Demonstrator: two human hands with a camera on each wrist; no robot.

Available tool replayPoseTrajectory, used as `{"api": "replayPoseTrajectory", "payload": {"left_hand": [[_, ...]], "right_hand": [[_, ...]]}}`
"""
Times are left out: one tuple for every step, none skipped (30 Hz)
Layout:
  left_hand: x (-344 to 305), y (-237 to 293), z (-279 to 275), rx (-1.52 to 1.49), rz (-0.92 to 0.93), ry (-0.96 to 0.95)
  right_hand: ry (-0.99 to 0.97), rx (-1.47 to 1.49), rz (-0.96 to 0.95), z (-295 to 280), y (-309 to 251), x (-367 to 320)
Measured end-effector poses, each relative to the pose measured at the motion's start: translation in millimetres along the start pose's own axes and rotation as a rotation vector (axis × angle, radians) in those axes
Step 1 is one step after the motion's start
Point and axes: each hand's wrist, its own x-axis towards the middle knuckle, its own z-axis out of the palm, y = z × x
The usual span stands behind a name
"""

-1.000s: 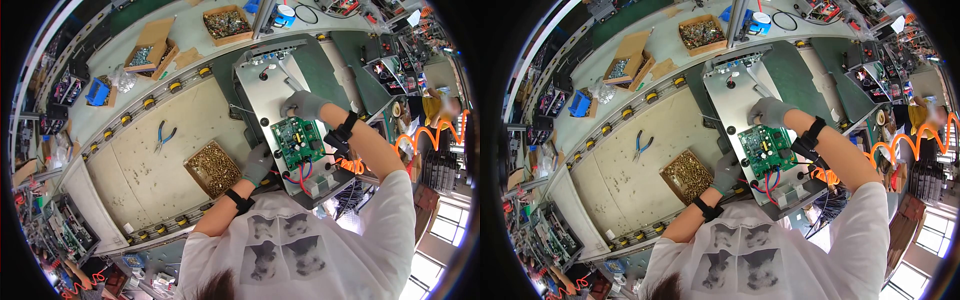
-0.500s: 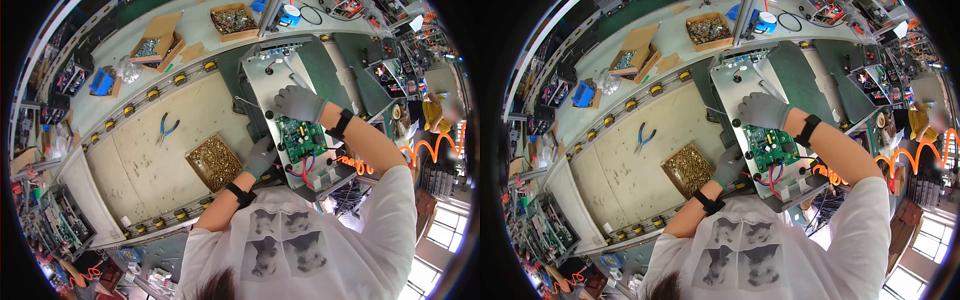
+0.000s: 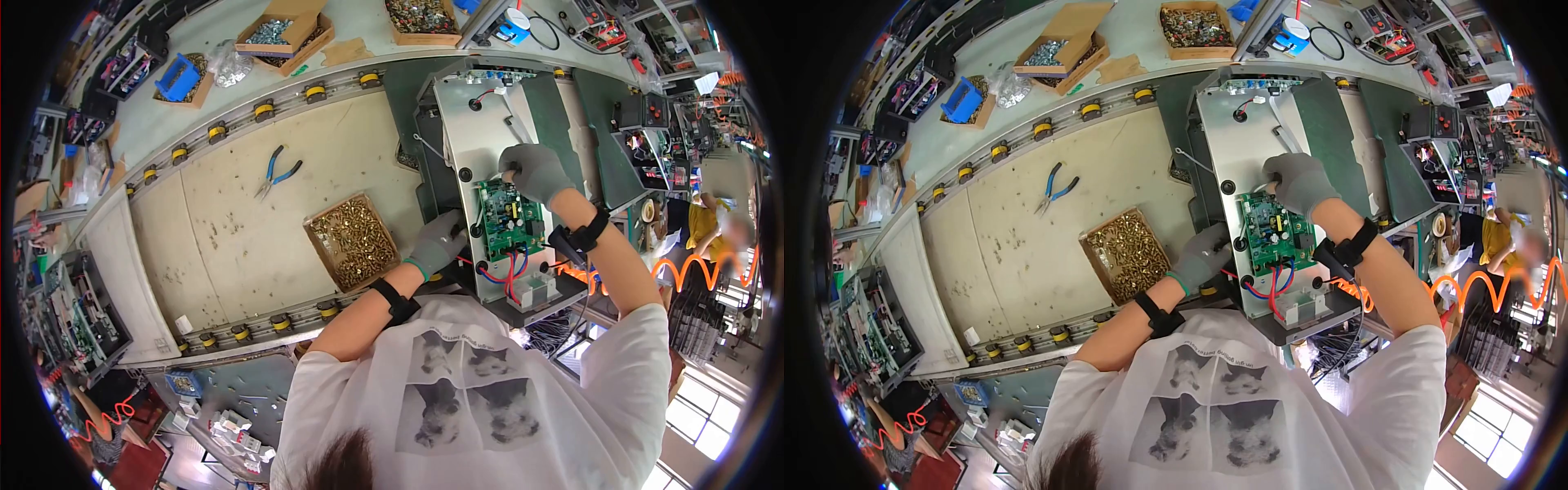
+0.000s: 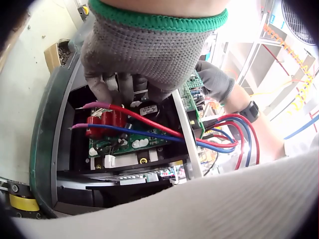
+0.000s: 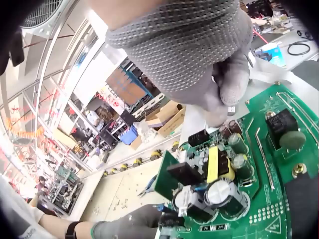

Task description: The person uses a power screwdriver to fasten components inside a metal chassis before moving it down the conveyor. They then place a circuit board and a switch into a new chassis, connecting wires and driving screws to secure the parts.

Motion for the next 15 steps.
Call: {"api": "replayPoseTrajectory", "payload": {"left_hand": [[0.6, -0.3, 0.7, -0.005, 0.0, 0.006], [0.7, -0.7, 1.5, -0.018, -0.01, 0.008], [0.7, -1.4, 2.5, -0.032, -0.021, 0.011], [0.5, -3.1, 3.8, -0.037, -0.022, 0.017], [0.3, -5.3, 5.2, -0.032, 0.005, 0.044], [-0.4, -4.3, 4.5, -0.027, 0.031, 0.072], [-0.9, -3.3, 3.5, -0.031, 0.029, 0.078], [-1.2, -2.5, 2.1, -0.004, 0.041, 0.069], [-1.8, -1.5, 0.4, 0.023, 0.052, 0.061], [-2.6, -2.2, 0.4, 0.017, 0.046, 0.069], [-2.9, -2.7, 0.6, 0.018, 0.049, 0.07], [-3.0, -1.9, -0.2, 0.02, 0.054, 0.069], [-2.8, -1.0, -1.0, 0.017, 0.051, 0.074], [-2.4, -0.1, -1.7, 0.028, 0.043, 0.058], [-2.7, 1.6, -2.6, 0.039, 0.036, 0.041]], "right_hand": [[-0.053, -0.028, -0.021, -2.3, -1.3, 2.9], [-0.056, -0.033, -0.025, -2.7, -0.4, 6.3], [-0.049, -0.047, -0.098, -2.5, 1.2, 10.1], [-0.042, -0.061, -0.172, -2.7, 2.2, 12.5], [-0.045, -0.065, -0.177, -4.4, 2.1, 13.1], [-0.074, -0.058, -0.155, -6.7, 1.8, 12.7], [-0.104, -0.052, -0.133, -8.3, 2.1, 12.2], [-0.108, -0.057, -0.14, -9.3, 5.5, 11.6], [-0.167, 0.054, -0.073, -10.2, 10.3, 10.3], [-0.227, 0.164, -0.005, -10.4, 12.7, 9.1], [-0.234, 0.16, -0.012, -9.8, 12.6, 7.9], [-0.226, 0.255, 0.033, -9.9, 11.2, 6.0], [-0.218, 0.35, 0.081, -10.1, 11.3, 4.5], [-0.186, 0.459, 0.068, -3.4, 19.7, 3.7], [-0.191, 0.457, 0.067, 0.2, 24.3, 2.6]]}}
